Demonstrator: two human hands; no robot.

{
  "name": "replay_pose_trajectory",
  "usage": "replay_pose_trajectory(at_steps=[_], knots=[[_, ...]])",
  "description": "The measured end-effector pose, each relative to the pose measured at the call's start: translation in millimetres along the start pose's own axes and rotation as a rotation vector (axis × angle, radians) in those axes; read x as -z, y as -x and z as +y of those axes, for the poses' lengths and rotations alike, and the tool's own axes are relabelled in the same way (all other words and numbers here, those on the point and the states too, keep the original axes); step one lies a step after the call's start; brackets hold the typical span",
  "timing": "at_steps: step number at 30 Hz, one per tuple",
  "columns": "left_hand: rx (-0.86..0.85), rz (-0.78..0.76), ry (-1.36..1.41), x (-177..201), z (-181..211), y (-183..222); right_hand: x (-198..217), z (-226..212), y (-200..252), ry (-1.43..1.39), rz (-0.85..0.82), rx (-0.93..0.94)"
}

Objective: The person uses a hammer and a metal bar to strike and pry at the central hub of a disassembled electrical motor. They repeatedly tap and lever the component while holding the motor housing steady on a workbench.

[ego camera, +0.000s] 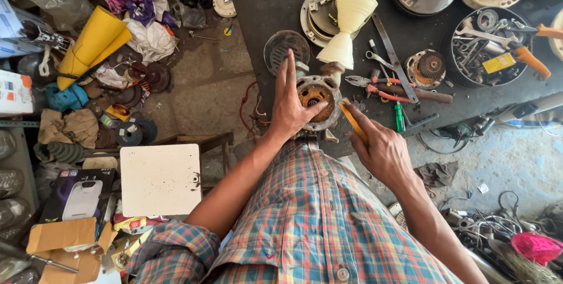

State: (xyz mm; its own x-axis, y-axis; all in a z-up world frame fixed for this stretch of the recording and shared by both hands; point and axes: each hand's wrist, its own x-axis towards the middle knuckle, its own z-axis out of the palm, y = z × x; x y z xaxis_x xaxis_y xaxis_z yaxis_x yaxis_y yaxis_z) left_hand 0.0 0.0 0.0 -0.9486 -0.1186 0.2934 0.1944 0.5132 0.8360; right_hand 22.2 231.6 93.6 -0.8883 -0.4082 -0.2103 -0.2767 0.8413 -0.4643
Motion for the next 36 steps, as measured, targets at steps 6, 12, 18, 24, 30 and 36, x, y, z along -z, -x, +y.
replay_pose_trajectory(at_steps=[6,12,18,24,30,36], knots=[[0.026,0.038,0.045,1.8,5.1,4.0,13.5,-19.8,-6.3,0.279,-0.016,-0.035],[0.06,0.06,0.089,0.1,6.5,3.4,30.9,-40.9,-15.1,0.327,-0.029,-0.036],[0.09,0.055,0.076,-0.4,5.9,6.0,46.9,-39.9,-18.6,0.335,-0.017,-0.056],[0.07,0.062,0.044,-1.9,5.9,5.5,49.1,-49.8,-35.6,0.395,-0.076,-0.068],[0.085,0.024,0.015,-3.0,3.2,8.6,55.3,-56.3,-31.8,0.329,0.042,0.055],[0.012,0.037,0.024,-1.7,0.4,5.2,54.3,-61.5,-38.5,0.468,-0.207,-0.115]])
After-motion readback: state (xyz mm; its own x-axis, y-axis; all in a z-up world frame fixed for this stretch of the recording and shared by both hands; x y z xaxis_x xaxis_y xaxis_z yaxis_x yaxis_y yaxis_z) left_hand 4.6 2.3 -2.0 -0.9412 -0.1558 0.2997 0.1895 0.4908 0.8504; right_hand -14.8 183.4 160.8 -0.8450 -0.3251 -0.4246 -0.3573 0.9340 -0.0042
